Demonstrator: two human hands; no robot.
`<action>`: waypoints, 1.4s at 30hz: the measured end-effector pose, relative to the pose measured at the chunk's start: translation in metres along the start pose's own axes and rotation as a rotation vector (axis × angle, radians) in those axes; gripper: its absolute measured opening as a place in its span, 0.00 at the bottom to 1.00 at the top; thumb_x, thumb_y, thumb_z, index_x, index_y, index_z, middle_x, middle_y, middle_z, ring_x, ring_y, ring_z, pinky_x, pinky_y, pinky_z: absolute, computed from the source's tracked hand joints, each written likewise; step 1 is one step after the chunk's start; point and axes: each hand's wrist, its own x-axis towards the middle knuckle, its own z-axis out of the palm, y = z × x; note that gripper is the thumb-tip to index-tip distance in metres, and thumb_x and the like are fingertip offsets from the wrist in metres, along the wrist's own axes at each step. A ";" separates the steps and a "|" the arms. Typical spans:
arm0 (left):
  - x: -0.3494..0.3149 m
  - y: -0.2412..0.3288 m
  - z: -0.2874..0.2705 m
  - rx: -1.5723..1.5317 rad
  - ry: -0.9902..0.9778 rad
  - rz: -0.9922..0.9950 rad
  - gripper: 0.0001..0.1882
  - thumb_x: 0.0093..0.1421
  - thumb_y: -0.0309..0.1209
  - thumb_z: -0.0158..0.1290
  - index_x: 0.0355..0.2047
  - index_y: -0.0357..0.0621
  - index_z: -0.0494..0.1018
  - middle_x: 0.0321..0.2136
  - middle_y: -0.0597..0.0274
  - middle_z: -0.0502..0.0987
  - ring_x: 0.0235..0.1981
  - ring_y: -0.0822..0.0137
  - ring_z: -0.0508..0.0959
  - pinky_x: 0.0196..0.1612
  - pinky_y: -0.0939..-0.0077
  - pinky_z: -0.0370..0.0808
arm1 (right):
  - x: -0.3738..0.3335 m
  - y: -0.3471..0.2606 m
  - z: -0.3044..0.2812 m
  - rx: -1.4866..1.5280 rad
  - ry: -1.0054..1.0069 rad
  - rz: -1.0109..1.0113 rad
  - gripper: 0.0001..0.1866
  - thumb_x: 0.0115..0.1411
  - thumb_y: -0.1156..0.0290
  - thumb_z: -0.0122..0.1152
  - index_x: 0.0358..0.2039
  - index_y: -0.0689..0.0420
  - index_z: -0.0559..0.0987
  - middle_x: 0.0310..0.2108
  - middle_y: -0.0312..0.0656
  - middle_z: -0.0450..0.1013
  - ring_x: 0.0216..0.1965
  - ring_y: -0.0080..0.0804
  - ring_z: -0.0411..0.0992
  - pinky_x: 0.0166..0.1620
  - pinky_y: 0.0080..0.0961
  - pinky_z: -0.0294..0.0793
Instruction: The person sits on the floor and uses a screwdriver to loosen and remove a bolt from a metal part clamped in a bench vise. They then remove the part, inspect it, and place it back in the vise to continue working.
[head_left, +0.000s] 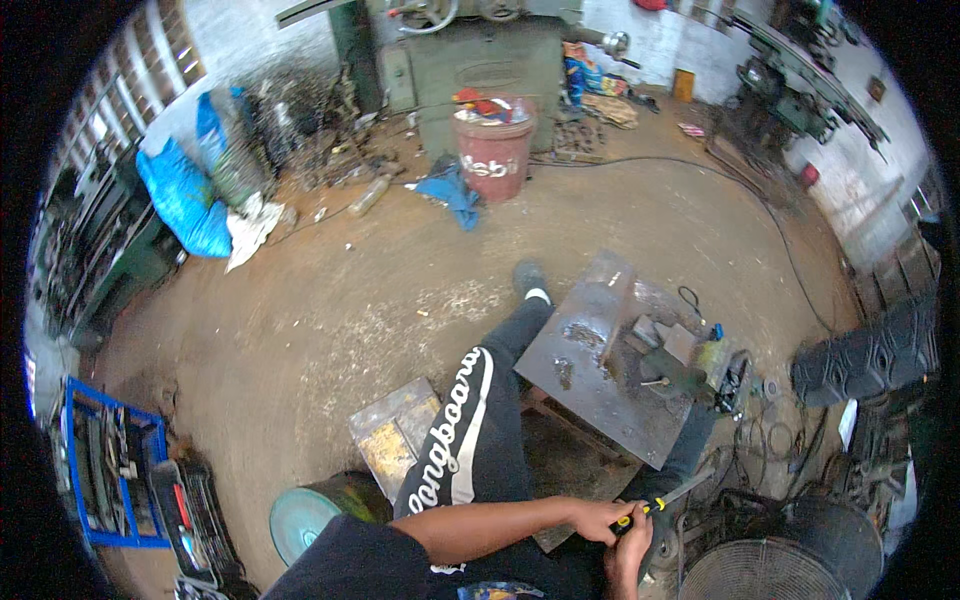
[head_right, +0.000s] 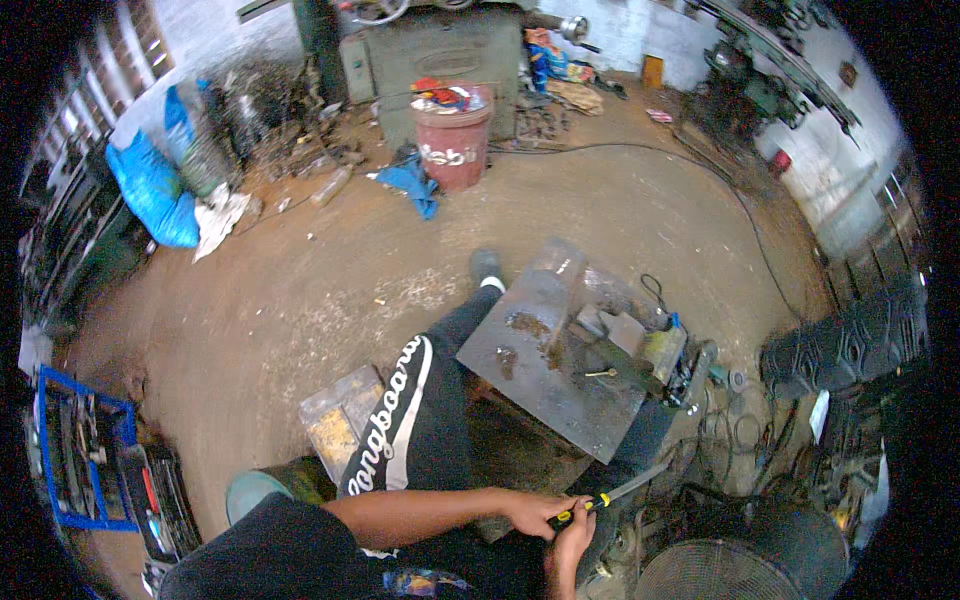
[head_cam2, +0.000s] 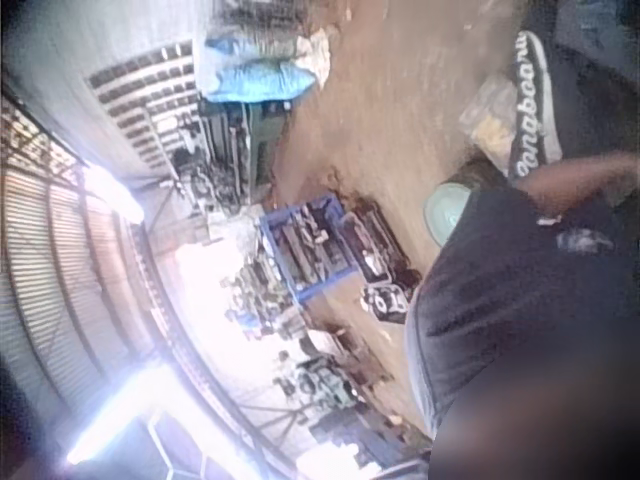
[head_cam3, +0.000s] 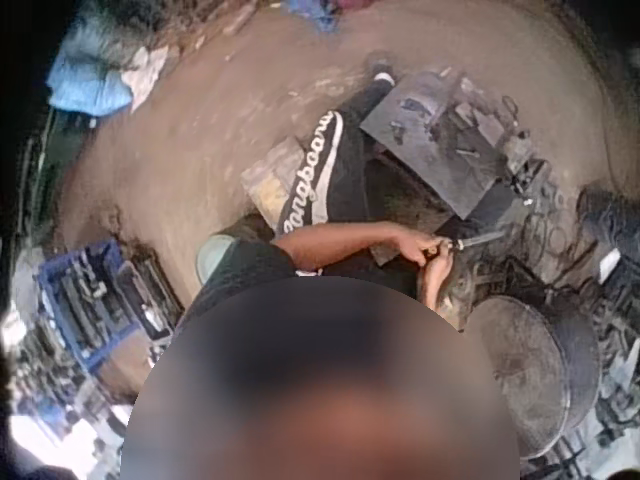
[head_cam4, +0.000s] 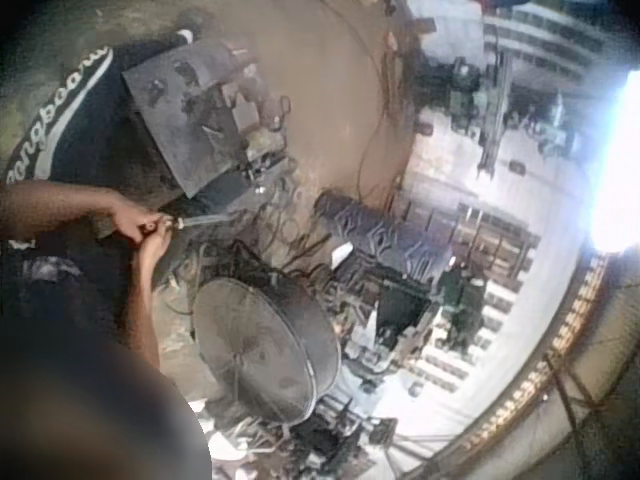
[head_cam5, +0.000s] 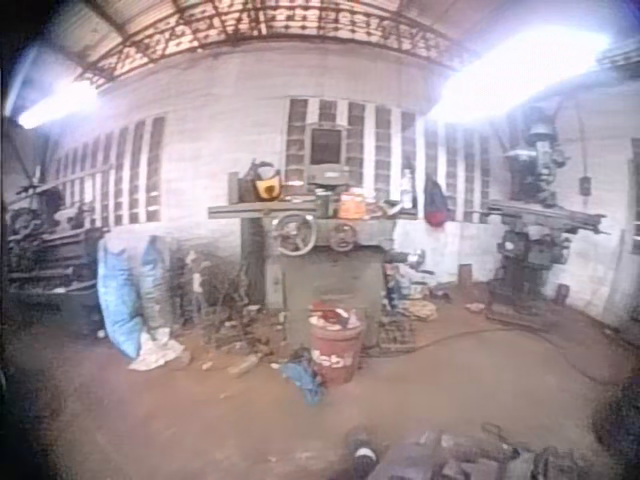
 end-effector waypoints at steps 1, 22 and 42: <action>-0.003 -0.001 -0.004 -0.010 -0.106 -0.053 0.60 0.57 0.35 0.63 0.76 0.50 0.30 0.65 0.42 0.65 0.65 0.45 0.68 0.66 0.60 0.64 | -0.004 0.001 0.003 0.047 -0.001 -0.026 0.24 0.72 0.59 0.53 0.56 0.68 0.69 0.44 0.46 0.75 0.44 0.33 0.73 0.49 0.33 0.72; -0.021 0.042 -0.057 0.101 0.361 -0.289 0.17 0.58 0.36 0.65 0.46 0.46 0.79 0.26 0.60 0.81 0.27 0.67 0.81 0.35 0.69 0.77 | -0.074 -0.067 0.034 0.124 -0.074 0.009 0.17 0.74 0.56 0.47 0.50 0.57 0.71 0.26 0.34 0.67 0.18 0.21 0.62 0.19 0.20 0.61; -0.022 0.040 -0.055 0.062 0.480 -0.357 0.13 0.59 0.33 0.64 0.44 0.46 0.80 0.28 0.67 0.81 0.29 0.78 0.76 0.34 0.77 0.75 | -0.060 -0.089 0.032 0.166 -0.073 0.068 0.11 0.74 0.61 0.50 0.47 0.54 0.71 0.25 0.34 0.66 0.16 0.18 0.60 0.17 0.16 0.56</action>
